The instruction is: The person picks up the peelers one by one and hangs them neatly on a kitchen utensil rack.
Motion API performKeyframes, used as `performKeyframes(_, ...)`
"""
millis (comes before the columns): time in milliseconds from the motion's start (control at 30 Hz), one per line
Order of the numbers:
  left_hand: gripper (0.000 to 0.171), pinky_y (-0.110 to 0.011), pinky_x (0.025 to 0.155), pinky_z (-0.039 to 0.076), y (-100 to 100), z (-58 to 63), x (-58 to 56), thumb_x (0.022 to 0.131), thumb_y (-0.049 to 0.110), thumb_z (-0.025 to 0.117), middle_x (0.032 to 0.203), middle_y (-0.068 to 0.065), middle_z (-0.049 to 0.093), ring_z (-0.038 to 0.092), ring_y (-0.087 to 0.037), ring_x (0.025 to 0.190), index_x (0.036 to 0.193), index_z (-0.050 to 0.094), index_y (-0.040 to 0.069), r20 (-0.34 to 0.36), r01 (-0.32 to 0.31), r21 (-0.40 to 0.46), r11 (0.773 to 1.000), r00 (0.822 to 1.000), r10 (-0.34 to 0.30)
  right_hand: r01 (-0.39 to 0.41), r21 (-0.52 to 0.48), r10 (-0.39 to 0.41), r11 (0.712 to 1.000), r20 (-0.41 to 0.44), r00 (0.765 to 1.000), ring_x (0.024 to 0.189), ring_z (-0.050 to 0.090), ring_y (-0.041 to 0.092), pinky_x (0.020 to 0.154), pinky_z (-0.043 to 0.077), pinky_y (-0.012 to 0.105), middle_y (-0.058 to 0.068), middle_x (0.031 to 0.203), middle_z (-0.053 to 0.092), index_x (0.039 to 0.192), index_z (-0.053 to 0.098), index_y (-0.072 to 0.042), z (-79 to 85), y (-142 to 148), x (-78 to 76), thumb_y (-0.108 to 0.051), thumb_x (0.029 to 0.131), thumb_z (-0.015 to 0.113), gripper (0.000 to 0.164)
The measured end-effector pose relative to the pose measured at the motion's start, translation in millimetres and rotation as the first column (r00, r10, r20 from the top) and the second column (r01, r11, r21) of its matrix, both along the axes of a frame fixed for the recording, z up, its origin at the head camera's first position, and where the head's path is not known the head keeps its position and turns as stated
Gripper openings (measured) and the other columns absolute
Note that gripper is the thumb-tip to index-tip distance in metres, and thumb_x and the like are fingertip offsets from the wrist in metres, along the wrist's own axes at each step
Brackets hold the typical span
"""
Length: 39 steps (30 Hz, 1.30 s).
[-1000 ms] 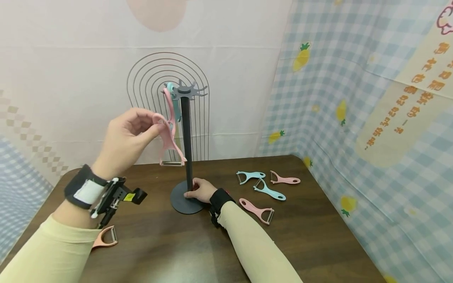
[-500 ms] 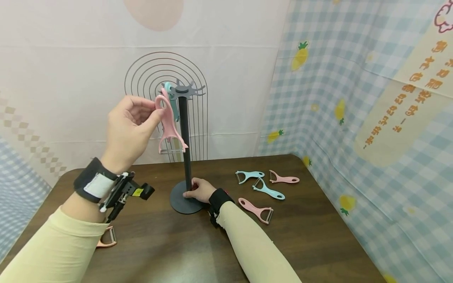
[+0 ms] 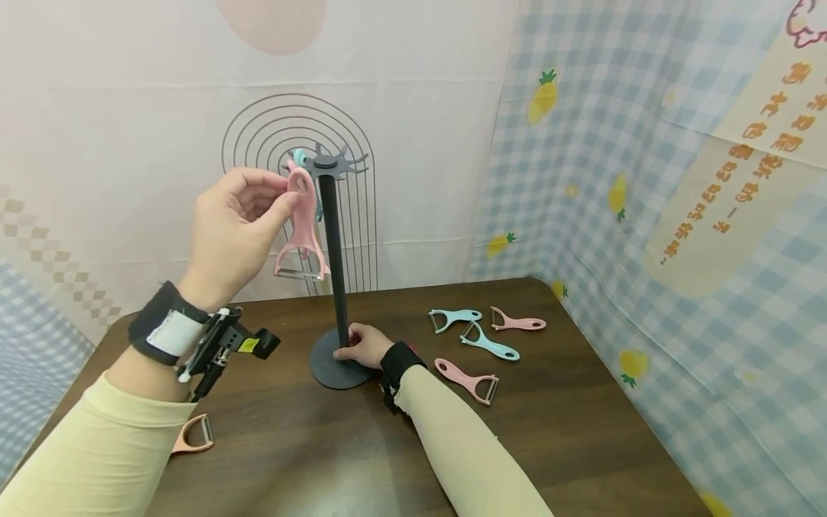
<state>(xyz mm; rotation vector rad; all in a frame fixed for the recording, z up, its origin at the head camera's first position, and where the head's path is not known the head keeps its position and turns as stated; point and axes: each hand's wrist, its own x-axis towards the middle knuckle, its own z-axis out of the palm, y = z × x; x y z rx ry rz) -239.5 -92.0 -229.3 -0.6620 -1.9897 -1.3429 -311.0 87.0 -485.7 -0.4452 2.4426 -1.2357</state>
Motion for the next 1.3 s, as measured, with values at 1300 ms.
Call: performKeyframes(1300, 0.021, -0.032, 0.064, 0.046, -39.4, -49.2, -0.4, 0.098, 0.033, 0.059, 0.087, -0.001, 0.064, 0.056, -0.014, 0.072, 0.103, 0.064, 0.012, 0.233, 0.042, -0.310, 0.950, 0.972, 0.033, -0.006, -0.007, 0.006, 1.000, 0.003, 1.000, 0.085, 0.052, 0.016, 0.073, 0.040, 0.030, 0.000, 0.091, 0.059, 0.093, 0.059, -0.013, -7.6, 0.8, -3.5, -0.031, 0.086, 0.075, 0.025)
